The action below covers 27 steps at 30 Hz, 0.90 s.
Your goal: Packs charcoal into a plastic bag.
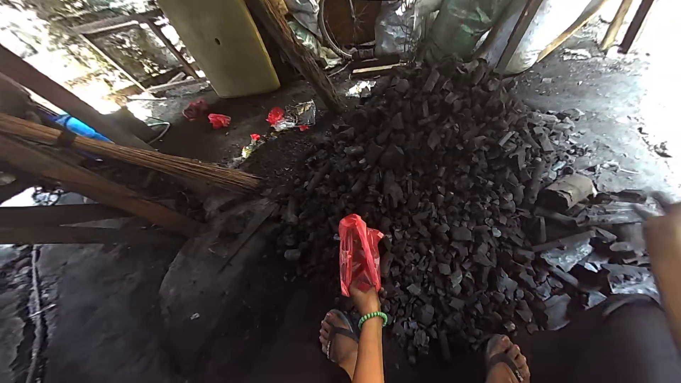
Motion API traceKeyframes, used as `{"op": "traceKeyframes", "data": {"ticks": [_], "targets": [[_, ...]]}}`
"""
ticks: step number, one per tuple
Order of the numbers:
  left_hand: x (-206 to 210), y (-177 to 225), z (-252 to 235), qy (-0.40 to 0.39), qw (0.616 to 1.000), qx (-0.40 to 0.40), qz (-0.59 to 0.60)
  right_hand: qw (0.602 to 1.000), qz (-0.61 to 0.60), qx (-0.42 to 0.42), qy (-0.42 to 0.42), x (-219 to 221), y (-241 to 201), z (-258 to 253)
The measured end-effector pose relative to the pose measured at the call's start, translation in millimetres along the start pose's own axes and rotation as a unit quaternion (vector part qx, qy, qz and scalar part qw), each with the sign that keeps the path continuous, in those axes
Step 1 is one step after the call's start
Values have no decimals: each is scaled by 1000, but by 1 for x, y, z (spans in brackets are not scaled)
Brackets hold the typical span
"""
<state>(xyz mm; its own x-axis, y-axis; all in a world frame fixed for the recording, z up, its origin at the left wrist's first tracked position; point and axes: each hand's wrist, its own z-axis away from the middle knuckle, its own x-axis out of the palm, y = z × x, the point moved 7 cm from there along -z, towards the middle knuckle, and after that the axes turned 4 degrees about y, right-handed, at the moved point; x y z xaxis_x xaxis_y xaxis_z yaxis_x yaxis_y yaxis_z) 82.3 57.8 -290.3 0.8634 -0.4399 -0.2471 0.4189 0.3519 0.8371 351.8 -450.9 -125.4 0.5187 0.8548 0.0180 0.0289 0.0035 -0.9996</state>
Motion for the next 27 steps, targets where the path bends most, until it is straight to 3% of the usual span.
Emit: {"op": "traceKeyframes", "data": {"ticks": [3, 6, 9, 13, 16, 21, 27], "targets": [[3, -5, 4, 20, 1000, -4, 8, 996, 84, 35, -20, 38, 88, 63], [10, -17, 12, 10, 999, -26, 26, 943, 268, 107, -163, 81, 173, 146], [23, -44, 26, -25, 999, -30, -15, 872, 431, 59, -226, 103, 200, 183], [30, -76, 61, -24, 989, -26, -142, 836, 501, 59, -215, 116, 203, 191], [30, -96, 68, -1, 986, -56, -158, 844, 494, 65, -198, 117, 205, 209], [59, -95, 70, -79, 967, -77, -230, 888, 401, 69, -216, 95, 225, 256], [89, -88, 80, -145, 946, -89, -276, 912, 330, 137, -202, 104, 234, 267]]}}
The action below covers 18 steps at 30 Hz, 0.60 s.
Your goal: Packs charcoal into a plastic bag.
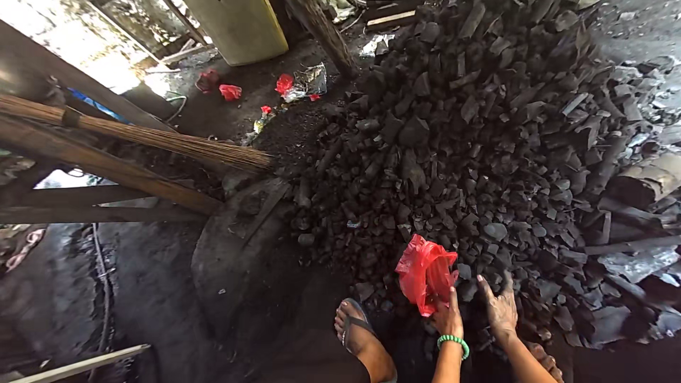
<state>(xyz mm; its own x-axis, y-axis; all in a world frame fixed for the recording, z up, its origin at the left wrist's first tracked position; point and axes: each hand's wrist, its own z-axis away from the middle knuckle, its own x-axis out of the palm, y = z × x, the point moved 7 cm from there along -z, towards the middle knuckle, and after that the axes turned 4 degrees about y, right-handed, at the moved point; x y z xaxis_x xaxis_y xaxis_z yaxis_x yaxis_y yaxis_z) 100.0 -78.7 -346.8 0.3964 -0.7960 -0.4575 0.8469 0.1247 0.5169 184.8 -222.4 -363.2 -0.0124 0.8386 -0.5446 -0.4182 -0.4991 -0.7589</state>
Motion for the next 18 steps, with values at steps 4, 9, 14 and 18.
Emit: {"op": "traceKeyframes", "data": {"ticks": [4, 9, 14, 18], "targets": [[7, 11, 6, -16, 1000, -20, -6, 995, -102, 4, -7, 10, 5, 16], [12, 33, 23, -24, 997, 62, -35, 940, -332, 55, -50, 28, 7, 20], [21, 54, 53, -110, 967, 159, -164, 795, -562, 178, -142, 56, 32, 12], [-7, 84, 65, -119, 964, 229, -58, 795, -537, 271, -83, 29, 9, 15]]}}
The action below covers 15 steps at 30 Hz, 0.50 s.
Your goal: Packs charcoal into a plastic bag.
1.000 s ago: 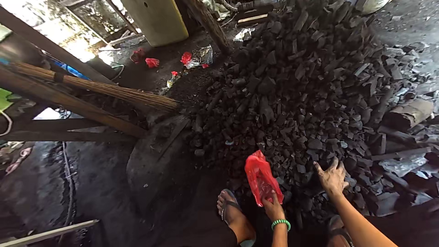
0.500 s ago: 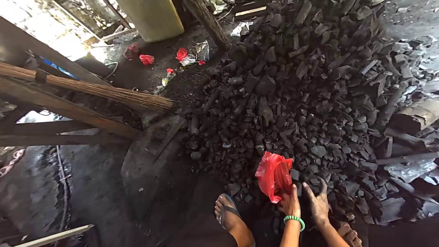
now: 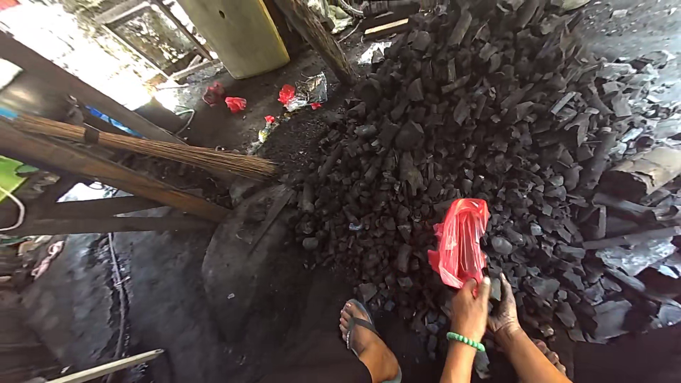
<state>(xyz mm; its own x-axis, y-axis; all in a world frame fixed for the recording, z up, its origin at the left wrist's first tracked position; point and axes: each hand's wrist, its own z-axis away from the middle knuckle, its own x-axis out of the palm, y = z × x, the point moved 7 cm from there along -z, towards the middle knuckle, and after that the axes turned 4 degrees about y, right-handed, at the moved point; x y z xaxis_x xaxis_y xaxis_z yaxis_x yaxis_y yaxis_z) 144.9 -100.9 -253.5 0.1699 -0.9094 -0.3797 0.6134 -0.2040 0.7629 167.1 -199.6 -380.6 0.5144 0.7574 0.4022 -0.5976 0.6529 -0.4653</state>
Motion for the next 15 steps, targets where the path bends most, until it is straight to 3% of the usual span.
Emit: {"op": "traceKeyframes", "data": {"ticks": [6, 11, 15], "targets": [[-86, -16, -29, 148, 969, -85, 180, 991, -80, 52, -91, 21, -1, 14], [-112, 3, -41, 206, 974, -41, -81, 983, -91, 15, -157, 59, -30, 37], [-99, 18, -35, 165, 971, 29, -170, 962, -88, -7, -260, 109, -59, 63]]}}
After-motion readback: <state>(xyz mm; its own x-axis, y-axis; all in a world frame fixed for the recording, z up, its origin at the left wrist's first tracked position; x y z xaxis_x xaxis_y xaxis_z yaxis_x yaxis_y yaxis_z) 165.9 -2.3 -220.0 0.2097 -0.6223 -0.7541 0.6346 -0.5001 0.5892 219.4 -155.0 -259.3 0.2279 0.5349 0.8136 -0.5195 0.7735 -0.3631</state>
